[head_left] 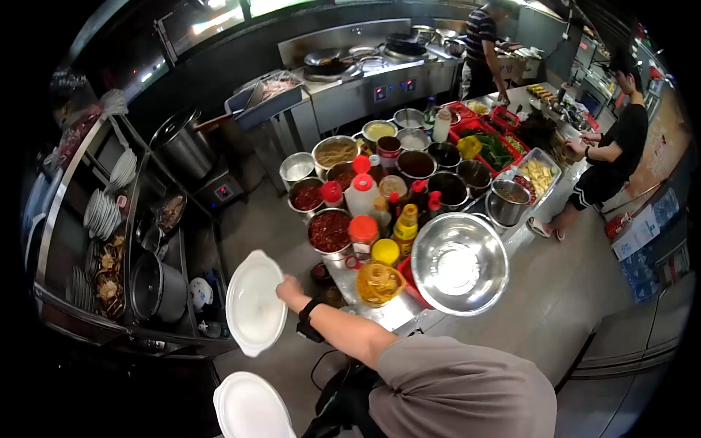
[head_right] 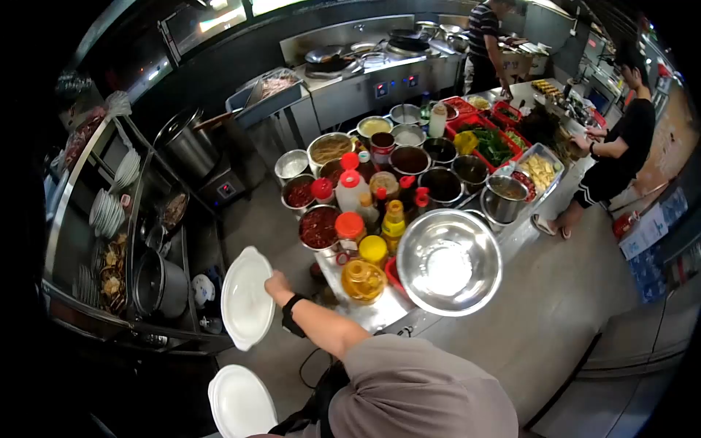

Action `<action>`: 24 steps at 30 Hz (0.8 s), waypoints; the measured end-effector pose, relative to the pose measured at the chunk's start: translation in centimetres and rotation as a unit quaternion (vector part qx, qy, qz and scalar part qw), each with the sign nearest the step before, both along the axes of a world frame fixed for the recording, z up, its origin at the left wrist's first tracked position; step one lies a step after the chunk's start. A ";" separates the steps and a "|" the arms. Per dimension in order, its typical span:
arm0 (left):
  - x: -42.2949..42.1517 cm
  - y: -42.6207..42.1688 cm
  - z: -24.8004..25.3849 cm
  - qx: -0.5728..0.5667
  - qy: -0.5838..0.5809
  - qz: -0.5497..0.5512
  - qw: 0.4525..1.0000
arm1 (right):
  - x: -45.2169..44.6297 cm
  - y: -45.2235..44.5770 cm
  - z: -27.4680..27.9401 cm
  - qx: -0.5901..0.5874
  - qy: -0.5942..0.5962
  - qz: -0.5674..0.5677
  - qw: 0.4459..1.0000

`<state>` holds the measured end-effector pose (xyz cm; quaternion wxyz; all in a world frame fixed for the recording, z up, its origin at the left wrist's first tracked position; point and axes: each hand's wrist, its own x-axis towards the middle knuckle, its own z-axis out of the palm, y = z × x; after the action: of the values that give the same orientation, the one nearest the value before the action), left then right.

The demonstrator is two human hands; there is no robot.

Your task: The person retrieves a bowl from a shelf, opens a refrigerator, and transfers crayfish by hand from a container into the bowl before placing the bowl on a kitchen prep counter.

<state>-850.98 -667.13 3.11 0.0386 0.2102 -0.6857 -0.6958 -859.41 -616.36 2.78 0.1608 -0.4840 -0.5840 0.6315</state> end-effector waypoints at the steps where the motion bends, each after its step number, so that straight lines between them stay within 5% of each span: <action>1: -3.2 0.5 1.1 0.099 -0.092 0.030 0.990 | -1.4 0.9 -0.7 0.017 0.010 -0.028 0.999; 2: -4.6 0.3 1.8 0.202 -0.182 0.081 0.959 | -2.6 1.8 -1.7 0.024 -0.010 -0.029 0.999; 3: -3.4 2.0 2.7 0.257 -0.144 0.086 0.952 | -5.8 4.3 -10.5 0.005 0.107 0.020 0.994; 4: -2.0 3.5 3.7 0.313 -0.109 0.089 0.939 | -5.8 4.5 -10.9 0.147 0.097 0.092 0.980; 5: -3.5 4.0 3.5 0.253 -0.063 -0.019 0.965 | -6.8 5.5 -8.2 0.010 0.136 0.014 0.991; 7: -8.2 3.2 1.7 0.291 -0.083 -0.027 0.953 | -8.4 6.6 -3.7 -0.174 0.302 -0.086 0.933; 8: -10.7 3.1 0.8 0.310 -0.093 -0.030 0.946 | -9.6 7.1 -2.0 -0.127 0.227 -0.115 0.959; 13: -22.1 5.7 1.9 0.315 -0.095 0.000 0.944 | -17.6 8.7 -3.8 -0.124 0.237 -0.156 0.951; 16: -27.3 7.5 1.1 0.348 -0.119 -0.029 0.929 | -21.3 8.4 0.0 -0.151 0.167 -0.192 0.955; 24: -39.2 12.2 -0.8 0.353 -0.177 -0.074 0.916 | -31.4 12.5 -4.2 -0.162 0.162 -0.173 0.958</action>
<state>-890.16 -654.97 2.26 -0.2118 0.2792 -0.4043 -0.8448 -890.84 -603.83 -1.41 0.2796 -0.4883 -0.3468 0.7504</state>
